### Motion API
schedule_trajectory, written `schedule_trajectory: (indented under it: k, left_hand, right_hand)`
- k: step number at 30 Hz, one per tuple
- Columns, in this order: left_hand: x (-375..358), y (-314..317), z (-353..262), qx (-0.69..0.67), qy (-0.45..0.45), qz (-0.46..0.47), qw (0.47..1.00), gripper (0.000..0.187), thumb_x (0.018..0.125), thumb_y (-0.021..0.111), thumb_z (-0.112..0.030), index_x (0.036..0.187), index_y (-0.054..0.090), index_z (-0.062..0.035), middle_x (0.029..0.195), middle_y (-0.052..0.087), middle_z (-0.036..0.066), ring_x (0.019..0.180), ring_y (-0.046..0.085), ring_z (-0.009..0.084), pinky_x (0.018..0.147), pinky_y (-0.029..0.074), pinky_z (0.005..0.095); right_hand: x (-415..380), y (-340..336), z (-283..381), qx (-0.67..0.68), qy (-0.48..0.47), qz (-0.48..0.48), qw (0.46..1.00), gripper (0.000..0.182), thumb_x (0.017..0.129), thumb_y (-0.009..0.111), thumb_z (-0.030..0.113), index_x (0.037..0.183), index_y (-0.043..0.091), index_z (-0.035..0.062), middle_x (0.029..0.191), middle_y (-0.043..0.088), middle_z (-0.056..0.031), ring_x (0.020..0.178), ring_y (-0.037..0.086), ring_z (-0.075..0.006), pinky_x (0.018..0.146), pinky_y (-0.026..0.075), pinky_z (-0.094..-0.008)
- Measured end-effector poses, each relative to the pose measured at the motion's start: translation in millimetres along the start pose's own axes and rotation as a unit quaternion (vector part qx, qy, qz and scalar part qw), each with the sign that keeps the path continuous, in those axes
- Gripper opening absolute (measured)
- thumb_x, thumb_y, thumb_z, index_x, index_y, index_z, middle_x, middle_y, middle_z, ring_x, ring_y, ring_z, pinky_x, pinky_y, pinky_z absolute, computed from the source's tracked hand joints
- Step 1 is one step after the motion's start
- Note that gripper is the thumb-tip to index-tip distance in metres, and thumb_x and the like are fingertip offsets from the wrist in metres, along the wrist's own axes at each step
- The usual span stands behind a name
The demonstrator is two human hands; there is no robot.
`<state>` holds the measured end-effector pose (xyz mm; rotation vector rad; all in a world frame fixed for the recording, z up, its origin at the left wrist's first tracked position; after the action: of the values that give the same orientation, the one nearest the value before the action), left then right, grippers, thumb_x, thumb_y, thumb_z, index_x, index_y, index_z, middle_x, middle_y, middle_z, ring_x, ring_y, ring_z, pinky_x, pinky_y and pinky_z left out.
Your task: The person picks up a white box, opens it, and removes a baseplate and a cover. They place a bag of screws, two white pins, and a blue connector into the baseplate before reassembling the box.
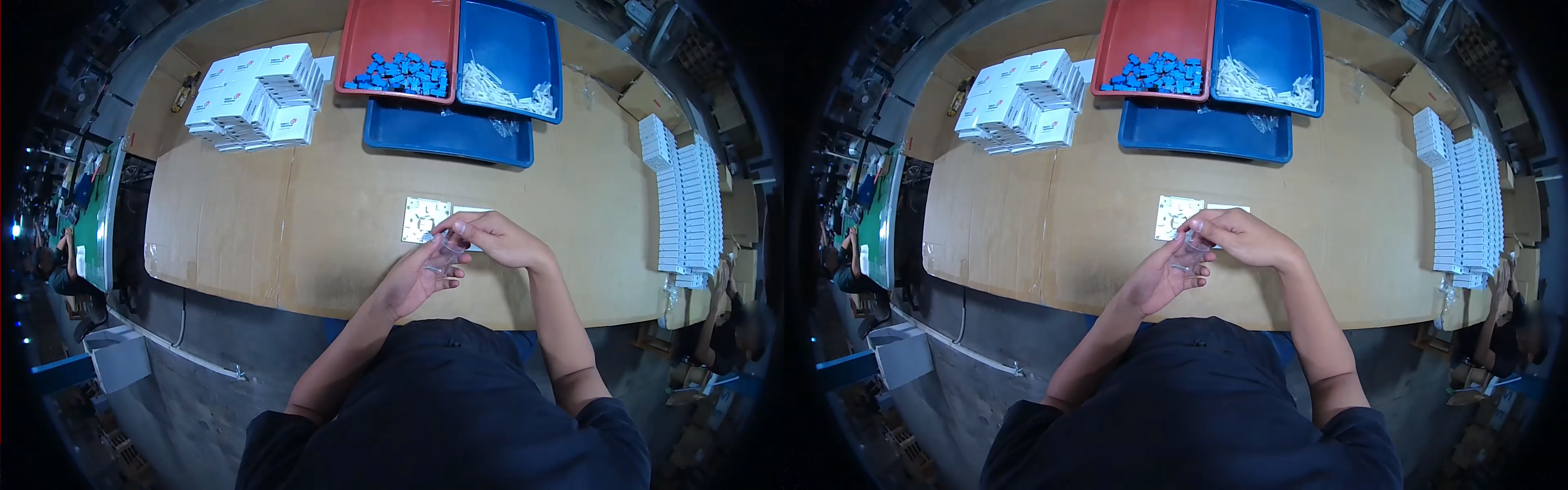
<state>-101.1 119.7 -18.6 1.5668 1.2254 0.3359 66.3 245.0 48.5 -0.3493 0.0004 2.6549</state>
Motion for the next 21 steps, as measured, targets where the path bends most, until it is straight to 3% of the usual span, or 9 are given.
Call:
schedule_trajectory:
  k: [4, 6, 10, 13, 16, 18, 19, 20, 21]
  left_hand:
    - [2.3, -3.1, 4.5, 0.015, 0.021, -0.002, 1.0, 0.044, 0.114, 0.04, -0.043, 0.135, 0.056, -0.0079, 0.121, 0.069, 0.008, 0.101, 0.067, 0.0182, 0.091, 0.055, 0.0372]
    - [1.7, -2.9, 3.9, 0.021, 0.022, -0.017, 0.999, 0.044, 0.114, 0.04, -0.043, 0.135, 0.055, -0.008, 0.119, 0.069, 0.008, 0.1, 0.067, 0.0184, 0.091, 0.055, 0.0373]
    - [0.3, 1.7, -2.1, 0.002, 0.015, 0.003, 1.0, 0.039, 0.114, 0.041, -0.039, 0.134, 0.056, -0.0083, 0.119, 0.066, 0.007, 0.099, 0.066, 0.0178, 0.091, 0.054, 0.037]
    - [1.6, 0.8, -1.5, -0.01, 0.011, 0.015, 1.0, 0.037, 0.114, 0.043, -0.037, 0.133, 0.056, -0.0083, 0.119, 0.066, 0.007, 0.099, 0.065, 0.0173, 0.091, 0.054, 0.0365]
    - [3.5, -0.4, 1.8, 0.018, 0.016, -0.003, 1.0, 0.038, 0.114, 0.042, -0.038, 0.133, 0.056, -0.0081, 0.118, 0.066, 0.007, 0.098, 0.066, 0.0174, 0.09, 0.055, 0.0359]
    - [4.7, -4.8, 3.2, 0.053, 0.016, -0.018, 0.998, 0.039, 0.114, 0.042, -0.039, 0.133, 0.056, -0.0079, 0.117, 0.066, 0.007, 0.097, 0.066, 0.0178, 0.089, 0.055, 0.0357]
    - [5.0, -8.7, 4.0, 0.041, 0.013, -0.024, 0.999, 0.04, 0.114, 0.042, -0.039, 0.133, 0.056, -0.0067, 0.116, 0.067, 0.007, 0.097, 0.066, 0.0177, 0.089, 0.056, 0.0354]
    - [5.4, -11.8, 4.9, 0.031, 0.009, -0.029, 0.999, 0.04, 0.114, 0.042, -0.038, 0.132, 0.057, -0.0055, 0.115, 0.067, 0.008, 0.096, 0.066, 0.0177, 0.089, 0.056, 0.0352]
    - [2.6, -5.3, 2.9, 0.038, 0.012, -0.044, 0.998, 0.048, 0.114, 0.04, -0.041, 0.137, 0.056, -0.0015, 0.113, 0.068, 0.007, 0.092, 0.065, 0.0176, 0.088, 0.055, 0.0358]
  right_hand:
    - [3.6, 9.6, -5.5, -0.068, -0.009, 0.042, 0.997, 0.055, 0.113, 0.045, 0.044, 0.11, 0.072, -0.0039, 0.111, 0.071, -0.0115, 0.099, 0.065, -0.0191, 0.091, 0.051, -0.0327]
    - [5.0, 12.3, -6.2, -0.062, 0.036, 0.08, 0.994, 0.056, 0.113, 0.044, 0.046, 0.114, 0.072, -0.003, 0.109, 0.072, -0.0118, 0.096, 0.065, -0.0204, 0.089, 0.051, -0.0336]
    - [3.2, 6.0, -2.4, -0.065, -0.005, 0.034, 0.997, 0.056, 0.113, 0.044, 0.046, 0.116, 0.071, -0.0024, 0.106, 0.072, -0.0114, 0.093, 0.067, -0.02, 0.087, 0.053, -0.0347]
    - [3.7, 3.8, -1.7, -0.04, 0.038, 0.023, 0.998, 0.056, 0.113, 0.044, 0.047, 0.118, 0.071, -0.0019, 0.106, 0.073, -0.011, 0.091, 0.068, -0.0192, 0.085, 0.054, -0.0348]
    - [6.1, 12.7, -10.7, -0.097, -0.027, 0.03, 0.994, 0.056, 0.112, 0.045, 0.047, 0.118, 0.071, -0.0021, 0.102, 0.074, -0.0104, 0.091, 0.068, -0.0177, 0.085, 0.055, -0.0333]
    - [6.1, 15.0, -10.8, -0.073, 0.056, 0.071, 0.993, 0.054, 0.112, 0.047, 0.045, 0.118, 0.071, -0.0026, 0.099, 0.075, -0.0108, 0.093, 0.068, -0.0176, 0.088, 0.054, -0.0334]
    - [6.0, 11.4, -14.5, -0.061, 0.03, 0.066, 0.995, 0.052, 0.112, 0.049, 0.044, 0.115, 0.072, -0.0029, 0.096, 0.075, -0.0103, 0.091, 0.068, -0.017, 0.088, 0.055, -0.0335]
    - [7.2, 3.1, -18.5, -0.063, 0.025, 0.052, 0.996, 0.052, 0.112, 0.049, 0.044, 0.115, 0.072, -0.0029, 0.096, 0.075, -0.0103, 0.091, 0.068, -0.017, 0.088, 0.055, -0.0335]
    - [9.4, -8.7, -22.1, -0.053, 0.01, 0.049, 0.997, 0.049, 0.112, 0.05, 0.04, 0.113, 0.074, -0.0032, 0.107, 0.075, -0.0117, 0.101, 0.068, -0.0191, 0.093, 0.053, -0.0351]
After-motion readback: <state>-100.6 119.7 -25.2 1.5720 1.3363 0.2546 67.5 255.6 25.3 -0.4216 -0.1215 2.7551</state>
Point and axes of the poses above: each hand's wrist, its own x-axis towards the middle knuckle, its own y-axis out of the palm, z = x × y, the point moved 1 cm from there along x, towards the middle knuckle
